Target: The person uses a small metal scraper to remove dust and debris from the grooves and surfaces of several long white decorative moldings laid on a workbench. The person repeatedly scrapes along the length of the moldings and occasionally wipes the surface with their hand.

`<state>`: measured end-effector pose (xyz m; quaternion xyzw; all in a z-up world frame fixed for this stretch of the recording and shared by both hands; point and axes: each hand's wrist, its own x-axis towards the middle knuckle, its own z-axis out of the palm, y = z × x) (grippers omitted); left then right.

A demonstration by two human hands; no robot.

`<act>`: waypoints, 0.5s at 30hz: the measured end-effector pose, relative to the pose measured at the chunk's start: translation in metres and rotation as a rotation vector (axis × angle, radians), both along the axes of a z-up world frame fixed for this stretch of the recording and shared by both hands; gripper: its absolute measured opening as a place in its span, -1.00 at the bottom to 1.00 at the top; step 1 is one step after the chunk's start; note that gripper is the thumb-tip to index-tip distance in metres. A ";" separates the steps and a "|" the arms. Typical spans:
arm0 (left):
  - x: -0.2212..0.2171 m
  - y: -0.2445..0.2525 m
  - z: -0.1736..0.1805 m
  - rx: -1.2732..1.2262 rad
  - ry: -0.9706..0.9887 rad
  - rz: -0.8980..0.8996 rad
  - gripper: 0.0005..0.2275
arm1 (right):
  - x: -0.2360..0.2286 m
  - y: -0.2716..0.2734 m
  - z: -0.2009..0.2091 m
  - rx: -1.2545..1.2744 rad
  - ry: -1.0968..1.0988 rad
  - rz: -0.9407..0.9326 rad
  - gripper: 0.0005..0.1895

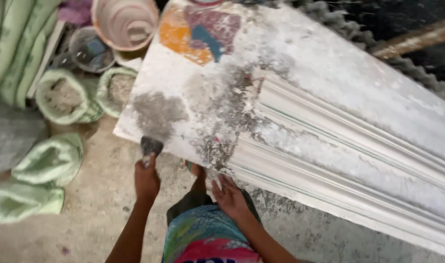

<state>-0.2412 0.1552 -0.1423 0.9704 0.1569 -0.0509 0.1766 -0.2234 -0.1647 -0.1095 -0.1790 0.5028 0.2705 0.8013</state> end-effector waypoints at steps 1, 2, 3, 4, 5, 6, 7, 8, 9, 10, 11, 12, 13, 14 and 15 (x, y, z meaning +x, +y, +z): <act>-0.005 0.000 0.009 -0.075 0.101 0.063 -0.40 | -0.001 -0.015 -0.002 0.051 0.080 -0.156 -0.36; -0.011 0.001 0.018 -0.150 0.203 0.125 -0.41 | -0.003 -0.029 -0.003 0.107 0.160 -0.311 -0.33; -0.021 -0.003 0.023 -0.148 0.198 0.119 -0.41 | 0.001 -0.037 -0.004 0.110 0.154 -0.317 -0.33; -0.031 -0.006 0.027 -0.317 0.053 0.187 -0.43 | 0.005 -0.045 -0.006 0.013 0.179 -0.465 -0.44; -0.045 -0.009 0.032 -0.485 -0.087 0.254 -0.43 | 0.005 -0.052 -0.007 -0.085 0.208 -0.614 -0.41; -0.043 -0.011 0.035 -0.484 -0.087 0.246 -0.43 | 0.010 -0.054 -0.010 -0.082 0.208 -0.621 -0.41; -0.045 -0.013 0.040 -0.530 -0.144 0.255 -0.44 | 0.012 -0.058 -0.012 -0.059 0.168 -0.648 -0.41; -0.047 -0.015 0.045 -0.577 -0.201 0.264 -0.45 | 0.013 -0.061 -0.014 -0.036 0.127 -0.675 -0.40; -0.029 -0.022 0.067 -0.580 -0.201 0.254 -0.45 | 0.009 -0.063 -0.015 -0.036 0.125 -0.685 -0.40; -0.011 -0.029 0.090 -0.637 -0.104 0.294 -0.42 | 0.005 -0.064 -0.016 -0.028 0.122 -0.660 -0.51; 0.006 -0.038 0.112 -0.694 -0.009 0.342 -0.40 | 0.005 -0.068 -0.016 -0.022 0.116 -0.625 -0.60; 0.031 -0.045 0.125 -0.699 -0.012 0.341 -0.40 | 0.004 -0.072 -0.025 -0.025 0.111 -0.626 -0.60; 0.051 -0.052 0.139 -0.720 -0.054 0.182 -0.48 | -0.001 -0.076 -0.033 -0.042 0.117 -0.580 -0.62; 0.071 -0.059 0.152 -0.739 -0.098 0.024 -0.55 | -0.007 -0.081 -0.041 -0.058 0.122 -0.535 -0.62; 0.087 -0.069 0.161 -0.738 -0.103 0.026 -0.55 | -0.008 -0.078 -0.017 -0.057 0.118 -0.531 -0.62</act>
